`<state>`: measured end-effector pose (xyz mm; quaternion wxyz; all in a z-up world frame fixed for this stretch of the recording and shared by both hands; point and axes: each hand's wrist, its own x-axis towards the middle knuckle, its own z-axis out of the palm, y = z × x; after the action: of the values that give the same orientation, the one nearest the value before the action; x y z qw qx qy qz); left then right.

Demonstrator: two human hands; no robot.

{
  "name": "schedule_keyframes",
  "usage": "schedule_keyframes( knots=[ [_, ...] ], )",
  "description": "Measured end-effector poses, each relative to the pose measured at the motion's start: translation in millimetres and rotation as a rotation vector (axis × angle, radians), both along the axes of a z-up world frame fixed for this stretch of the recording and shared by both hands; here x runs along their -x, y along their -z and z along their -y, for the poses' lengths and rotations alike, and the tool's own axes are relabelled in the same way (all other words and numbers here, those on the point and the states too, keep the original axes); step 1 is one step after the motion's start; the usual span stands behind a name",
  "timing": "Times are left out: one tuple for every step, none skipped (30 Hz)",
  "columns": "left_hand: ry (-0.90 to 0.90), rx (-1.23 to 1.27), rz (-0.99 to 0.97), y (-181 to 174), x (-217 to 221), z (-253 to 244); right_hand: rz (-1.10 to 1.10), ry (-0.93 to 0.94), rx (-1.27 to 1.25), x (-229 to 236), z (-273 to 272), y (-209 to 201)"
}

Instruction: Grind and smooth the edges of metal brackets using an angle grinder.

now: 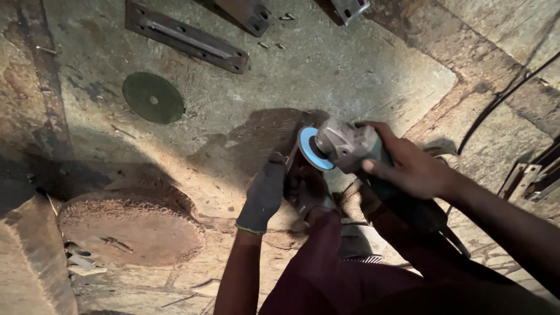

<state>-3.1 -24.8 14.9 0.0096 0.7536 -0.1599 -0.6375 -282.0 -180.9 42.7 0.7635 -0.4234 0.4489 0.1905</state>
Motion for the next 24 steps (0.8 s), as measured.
schedule_keyframes(
  knots=[
    [-0.022,-0.092,-0.024,-12,2,21,-0.012,-0.024,0.029,-1,2,2],
    [-0.042,-0.184,-0.048,-23,4,41,-0.024,-0.048,0.058,-2,3,3],
    [-0.043,-0.183,-0.046,-19,3,36,-0.022,-0.048,0.059,-4,6,3],
    [-0.003,-0.166,-0.017,-14,2,30,-0.045,-0.049,0.02,-6,8,2],
    [0.033,-0.153,0.015,-10,1,22,-0.066,-0.054,-0.023,-9,9,1],
    [0.028,-0.157,0.019,-9,1,17,-0.061,-0.059,-0.026,-8,7,3],
    [-0.044,-0.164,-0.028,-8,0,12,-0.086,-0.069,-0.032,-7,5,3],
    [-0.117,-0.171,-0.074,-6,1,7,-0.11,-0.078,-0.037,-5,2,4],
    [-0.113,-0.169,-0.076,-1,0,-1,-0.113,-0.074,-0.035,-4,1,2],
    [-0.116,-0.15,-0.095,4,0,-9,-0.083,-0.039,-0.031,-3,1,0],
    [-0.119,-0.127,-0.112,10,-1,-15,-0.051,-0.003,-0.022,-3,2,-1],
    [-0.114,-0.121,-0.112,27,-9,-40,-0.05,0.002,-0.016,-8,8,-8],
    [0.105,0.038,-0.069,43,-16,-67,-0.114,-0.163,-0.079,-12,14,-16],
    [0.323,0.197,-0.027,59,-23,-94,-0.181,-0.327,-0.141,-16,18,-24],
    [0.327,0.199,-0.027,59,-24,-94,-0.181,-0.323,-0.139,-12,13,-26],
    [0.422,0.283,-0.032,57,-25,-94,-0.179,-0.337,-0.132,-8,8,-28],
    [0.515,0.369,-0.033,56,-26,-94,-0.174,-0.355,-0.121,-5,4,-30],
    [0.516,0.373,-0.029,49,-21,-90,-0.172,-0.354,-0.115,4,-4,-27],
    [0.453,0.451,0.025,44,-16,-83,-0.104,-0.245,-0.038,11,-11,-24],
    [0.39,0.528,0.079,39,-13,-76,-0.038,-0.133,0.039,19,-17,-20],
    [0.39,0.537,0.09,30,-1,-63,-0.03,-0.135,0.05,21,-17,-20],
    [0.309,0.565,0.166,21,11,-51,-0.036,-0.072,0.111,24,-17,-20],
    [0.229,0.59,0.238,12,23,-40,-0.044,-0.006,0.168,27,-20,-21],
    [0.23,0.598,0.245,14,29,-41,-0.037,-0.005,0.176,34,-22,-18]
  ],
)
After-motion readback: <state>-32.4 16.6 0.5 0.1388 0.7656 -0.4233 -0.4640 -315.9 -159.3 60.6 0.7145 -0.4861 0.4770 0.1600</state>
